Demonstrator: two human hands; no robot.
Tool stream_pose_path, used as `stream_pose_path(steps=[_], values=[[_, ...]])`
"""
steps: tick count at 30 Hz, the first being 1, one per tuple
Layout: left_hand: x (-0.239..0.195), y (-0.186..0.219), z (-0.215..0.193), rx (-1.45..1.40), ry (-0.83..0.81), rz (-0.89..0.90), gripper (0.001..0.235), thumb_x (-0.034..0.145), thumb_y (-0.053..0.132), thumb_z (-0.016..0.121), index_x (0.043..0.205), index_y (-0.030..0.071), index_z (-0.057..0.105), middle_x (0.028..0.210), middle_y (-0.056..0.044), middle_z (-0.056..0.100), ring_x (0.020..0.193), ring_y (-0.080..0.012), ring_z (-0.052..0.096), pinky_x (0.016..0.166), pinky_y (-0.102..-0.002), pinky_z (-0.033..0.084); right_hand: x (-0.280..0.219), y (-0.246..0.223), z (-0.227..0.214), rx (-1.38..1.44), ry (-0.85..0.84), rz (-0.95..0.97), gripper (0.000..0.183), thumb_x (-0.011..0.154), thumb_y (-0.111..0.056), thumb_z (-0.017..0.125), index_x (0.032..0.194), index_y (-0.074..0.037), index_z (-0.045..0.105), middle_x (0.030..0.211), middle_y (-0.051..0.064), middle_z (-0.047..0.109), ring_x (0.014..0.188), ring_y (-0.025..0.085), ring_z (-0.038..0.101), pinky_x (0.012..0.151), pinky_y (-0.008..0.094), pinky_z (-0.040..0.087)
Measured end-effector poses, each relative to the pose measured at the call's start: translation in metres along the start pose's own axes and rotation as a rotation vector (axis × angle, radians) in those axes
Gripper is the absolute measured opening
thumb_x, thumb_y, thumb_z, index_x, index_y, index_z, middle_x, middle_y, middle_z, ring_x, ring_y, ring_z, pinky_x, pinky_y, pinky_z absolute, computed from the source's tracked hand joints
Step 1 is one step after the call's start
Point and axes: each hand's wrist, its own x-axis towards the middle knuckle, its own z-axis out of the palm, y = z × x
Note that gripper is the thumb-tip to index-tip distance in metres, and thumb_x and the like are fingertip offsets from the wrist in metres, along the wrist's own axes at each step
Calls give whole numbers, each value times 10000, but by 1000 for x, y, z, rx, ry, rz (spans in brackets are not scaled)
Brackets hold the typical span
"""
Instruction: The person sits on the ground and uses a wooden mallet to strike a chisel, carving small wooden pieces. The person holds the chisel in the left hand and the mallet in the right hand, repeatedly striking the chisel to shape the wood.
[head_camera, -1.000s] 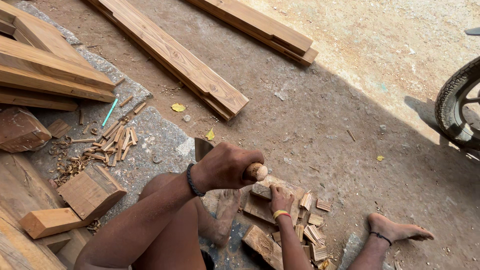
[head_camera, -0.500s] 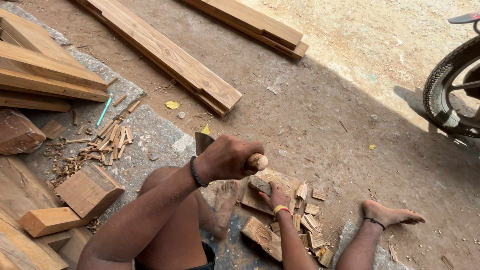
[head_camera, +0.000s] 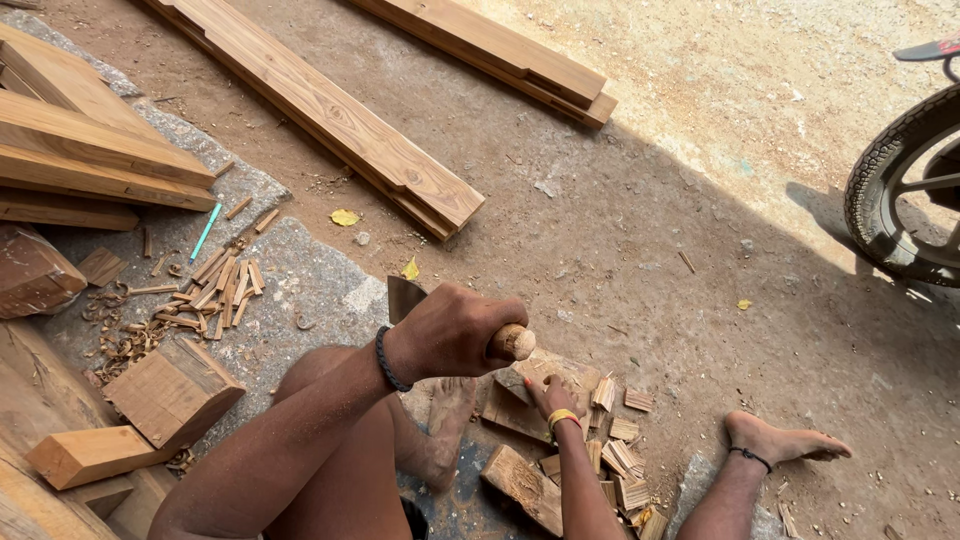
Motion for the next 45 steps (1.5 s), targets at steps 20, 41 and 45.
stream_pose_path(steps=[20, 41, 45], values=[[-6, -3, -3, 3, 12, 17, 312, 839, 272, 837, 978, 127, 598, 740, -39, 704, 640, -204, 725, 543, -346, 580, -49, -12, 7, -270, -33, -51, 1227, 591, -555, 995, 1575, -373, 285, 1711, 112, 56, 1507, 415, 237, 1184, 657, 231], [-9, -11, 0, 1, -3, 31, 299, 864, 282, 832, 981, 128, 604, 722, -24, 694, 595, -168, 705, 508, -323, 570, -61, -6, 30, -353, -152, -301, 895, 792, -530, 858, 1496, -254, 381, 1362, 172, 490, 1078, 337, 690, 939, 441, 574], [-8, -9, -3, 7, -33, -14, 314, 866, 308, 842, 975, 122, 614, 675, -35, 679, 582, -184, 701, 512, -341, 568, -55, 3, 18, -218, 60, -390, 746, 786, -335, 862, 1424, -328, 477, 1403, 98, 468, 1033, 328, 704, 889, 432, 615]])
